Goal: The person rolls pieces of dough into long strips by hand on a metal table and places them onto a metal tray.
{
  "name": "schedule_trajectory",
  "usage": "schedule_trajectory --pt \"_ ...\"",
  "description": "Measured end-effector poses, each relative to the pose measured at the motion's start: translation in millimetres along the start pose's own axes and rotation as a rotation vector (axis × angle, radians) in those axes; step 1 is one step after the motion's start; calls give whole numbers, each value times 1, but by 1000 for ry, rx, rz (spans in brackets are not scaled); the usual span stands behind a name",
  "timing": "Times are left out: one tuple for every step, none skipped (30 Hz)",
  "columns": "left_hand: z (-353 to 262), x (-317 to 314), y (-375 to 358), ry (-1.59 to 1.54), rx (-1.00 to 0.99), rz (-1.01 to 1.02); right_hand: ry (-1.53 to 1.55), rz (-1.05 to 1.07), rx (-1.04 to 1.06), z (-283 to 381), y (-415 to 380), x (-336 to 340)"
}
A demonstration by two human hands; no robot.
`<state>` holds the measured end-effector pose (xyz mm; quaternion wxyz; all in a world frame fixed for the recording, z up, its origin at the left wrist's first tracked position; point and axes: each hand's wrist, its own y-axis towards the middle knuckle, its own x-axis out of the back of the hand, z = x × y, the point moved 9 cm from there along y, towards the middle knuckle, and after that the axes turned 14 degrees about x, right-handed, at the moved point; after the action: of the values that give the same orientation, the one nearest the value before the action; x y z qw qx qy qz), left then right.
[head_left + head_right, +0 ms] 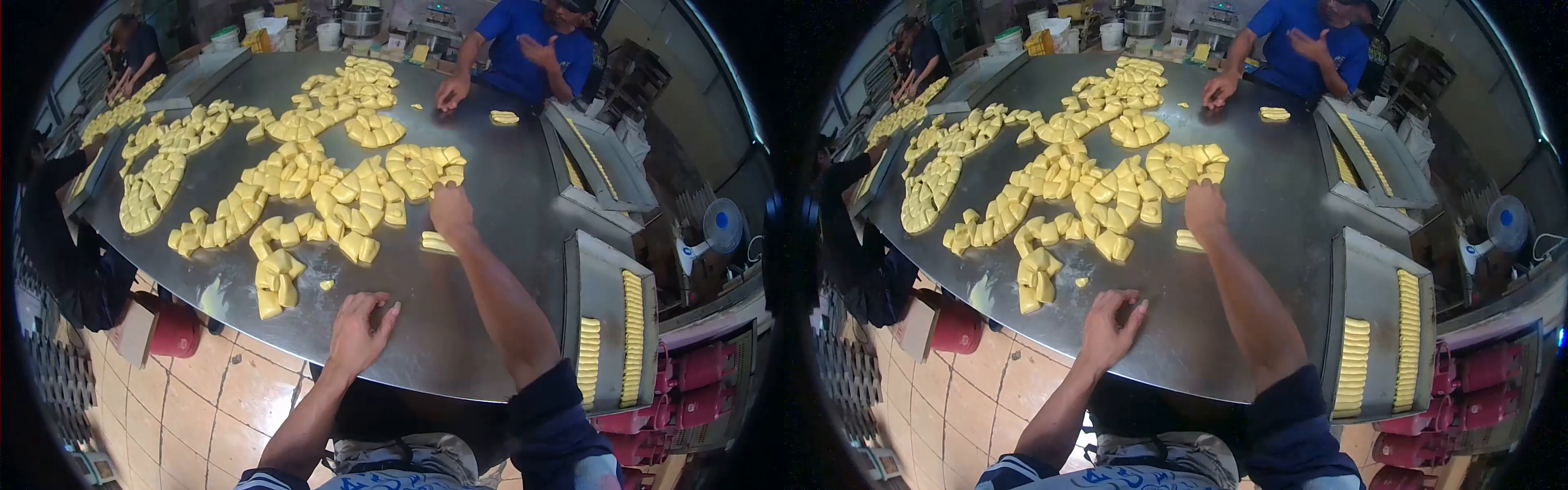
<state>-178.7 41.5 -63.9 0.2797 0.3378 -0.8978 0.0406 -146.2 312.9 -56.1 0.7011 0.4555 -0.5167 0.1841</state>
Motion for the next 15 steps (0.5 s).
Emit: schedule_trajectory --pt "0 0 -1 5 -1 -2 -30 -4 26 -2 1 -10" --pt "0 1 0 9 -1 -6 -61 -9 54 -4 2 -19" --pt "0 3 0 7 -10 -17 -91 -12 83 -4 3 -20" --pt "0 4 0 3 -15 -27 -16 -3 51 -3 1 -9" --pt "0 4 -1 -2 -19 -33 58 10 17 -6 -6 4" --pt "1 4 -2 4 7 -27 130 25 -18 -4 -15 24" --pt "3 5 -1 7 32 -21 233 -92 -22 1 -31 58" --pt "4 3 0 8 57 -11 334 -208 -26 8 -53 94" --pt "6 -1 0 -78 125 23 434 -233 -128 10 -79 118" --pt "9 -6 0 -161 194 60 534 -259 -234 10 -105 132" --pt "11 -13 -1 -240 263 101 545 -270 -273 13 -130 136" --pt "7 -31 -3 -471 295 196 557 -282 -317 15 -153 138" --pt "0 -57 -9 -697 334 296 570 -293 -367 17 -172 139" --pt "-8 -79 -17 -921 381 396 645 -268 -335 27 -182 137" --pt "-16 -98 -23 -1063 499 502 722 -245 -305 38 -191 135"
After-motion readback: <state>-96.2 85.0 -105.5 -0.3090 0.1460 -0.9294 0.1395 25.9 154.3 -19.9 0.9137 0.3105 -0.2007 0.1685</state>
